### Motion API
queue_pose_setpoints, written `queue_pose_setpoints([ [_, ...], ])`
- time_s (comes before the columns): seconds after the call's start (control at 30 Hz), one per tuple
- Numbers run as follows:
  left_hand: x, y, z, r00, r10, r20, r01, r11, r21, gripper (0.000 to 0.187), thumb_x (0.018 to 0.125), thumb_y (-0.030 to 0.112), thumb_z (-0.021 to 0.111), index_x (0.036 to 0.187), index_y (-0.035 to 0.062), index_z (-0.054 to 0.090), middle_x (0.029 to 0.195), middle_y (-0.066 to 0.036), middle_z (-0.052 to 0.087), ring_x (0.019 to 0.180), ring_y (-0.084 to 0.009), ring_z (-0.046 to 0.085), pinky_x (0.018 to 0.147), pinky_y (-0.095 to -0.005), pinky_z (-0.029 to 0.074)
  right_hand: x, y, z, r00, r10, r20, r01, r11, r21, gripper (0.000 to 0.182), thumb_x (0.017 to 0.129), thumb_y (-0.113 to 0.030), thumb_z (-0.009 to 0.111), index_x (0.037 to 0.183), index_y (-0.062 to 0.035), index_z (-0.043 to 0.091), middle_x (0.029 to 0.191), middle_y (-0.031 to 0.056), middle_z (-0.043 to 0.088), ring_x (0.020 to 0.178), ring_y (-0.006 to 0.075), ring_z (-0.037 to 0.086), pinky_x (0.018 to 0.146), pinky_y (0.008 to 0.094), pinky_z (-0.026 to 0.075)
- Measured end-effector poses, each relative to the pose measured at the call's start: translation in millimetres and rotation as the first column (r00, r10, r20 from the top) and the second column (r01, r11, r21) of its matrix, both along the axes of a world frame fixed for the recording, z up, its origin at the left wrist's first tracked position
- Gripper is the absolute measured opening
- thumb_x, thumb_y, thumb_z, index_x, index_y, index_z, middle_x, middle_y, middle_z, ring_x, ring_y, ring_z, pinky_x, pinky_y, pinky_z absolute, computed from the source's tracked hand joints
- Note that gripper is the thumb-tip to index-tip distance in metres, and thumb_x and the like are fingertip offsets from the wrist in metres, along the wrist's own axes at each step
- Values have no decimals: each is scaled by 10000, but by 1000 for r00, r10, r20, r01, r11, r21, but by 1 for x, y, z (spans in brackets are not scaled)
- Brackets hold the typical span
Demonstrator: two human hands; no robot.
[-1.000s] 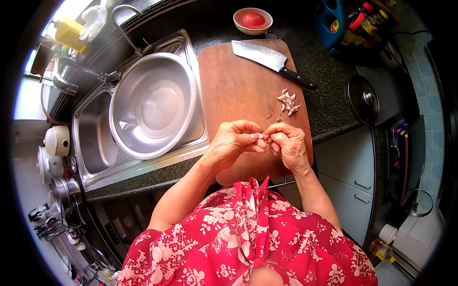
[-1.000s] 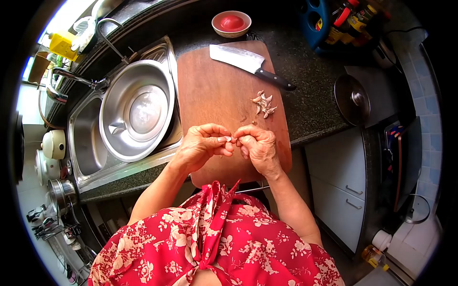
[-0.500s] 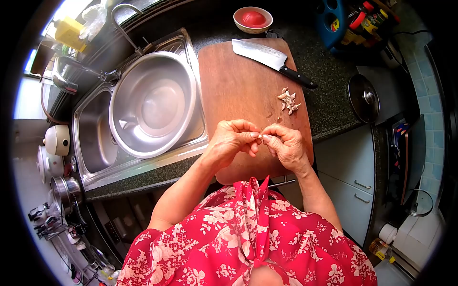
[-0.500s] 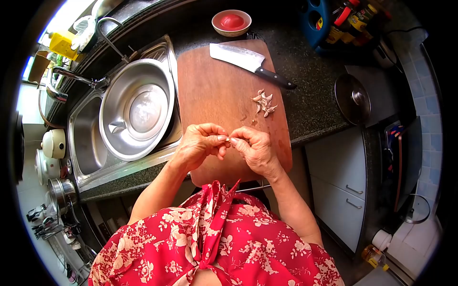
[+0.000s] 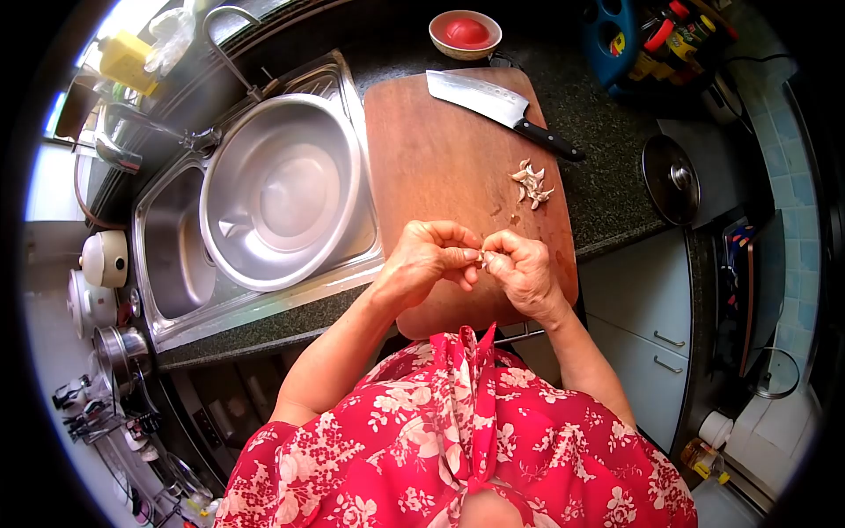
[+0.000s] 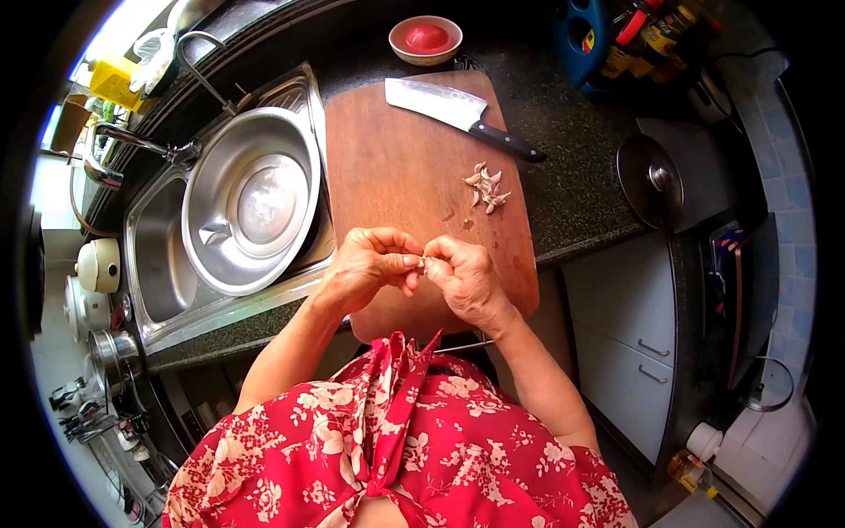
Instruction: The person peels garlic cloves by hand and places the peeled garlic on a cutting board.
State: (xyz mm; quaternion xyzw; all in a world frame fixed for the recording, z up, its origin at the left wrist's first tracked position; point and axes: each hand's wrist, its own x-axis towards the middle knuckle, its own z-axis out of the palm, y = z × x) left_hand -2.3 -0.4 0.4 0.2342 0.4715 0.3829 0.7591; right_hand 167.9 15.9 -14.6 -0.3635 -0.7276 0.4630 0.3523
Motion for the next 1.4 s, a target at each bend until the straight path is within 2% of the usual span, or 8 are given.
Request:
queue_pose_setpoints([
  [0.07,1,0,0,1000,-23,13,23,998,51,114,766,4,600,861,-54,576,716,-111,599,566,-147,581,504,-254,504,4,0,-1,983,-85,-163,-29,803,-596,73,814,-59,521,796,11,534,635,31,521,459,72,437,408,211,363],
  [0.17,1,0,-4,999,-47,-8,47,995,90,117,756,-11,598,866,-45,576,712,-99,599,574,-142,580,511,-253,501,3,0,-2,891,-256,-376,-155,605,-781,75,825,-66,519,817,8,531,639,19,514,421,33,378,365,174,323],
  [0.43,2,5,-8,994,-66,-92,73,995,74,116,740,2,608,846,-31,576,699,-83,599,536,-124,559,469,-221,461,1,-2,-5,922,-243,-302,-81,642,-762,60,819,-52,517,821,7,529,637,29,504,420,40,371,369,184,335],
  [0.6,4,3,-12,997,25,-68,-20,997,73,101,737,11,604,821,-35,570,682,-84,597,518,-124,547,464,-223,455,9,4,-21,776,-422,-469,-233,500,-834,47,818,-41,497,801,-6,522,684,60,517,455,62,405,399,220,370],
  [0.87,5,0,-29,724,98,-683,211,911,355,81,712,38,602,757,-28,589,659,-149,594,596,-195,590,542,-303,453,17,8,-22,777,-417,-472,-205,542,-815,21,806,-15,508,793,-1,519,727,100,550,507,110,472,434,253,416],
  [1.0,2,1,-30,675,115,-729,303,857,416,84,794,44,569,775,-30,604,584,-44,568,464,-96,519,421,-227,410,16,7,-24,770,-417,-483,-182,582,-792,33,799,20,508,821,15,531,726,104,555,524,110,489,445,254,434],
  [1.23,-13,4,-9,824,171,-541,-1,954,300,106,813,61,548,808,-29,603,603,-53,586,446,-74,512,358,-194,378,20,5,-31,809,-365,-460,-136,647,-751,128,785,44,456,852,24,564,737,97,532,518,102,455,465,248,413],
  [1.4,-12,20,-21,700,204,-685,191,870,454,131,782,78,580,801,-50,599,634,-90,605,500,-110,547,442,-237,436,25,4,-14,765,-400,-505,-188,611,-769,105,810,10,453,837,20,554,688,72,512,521,92,440,472,226,397],
])
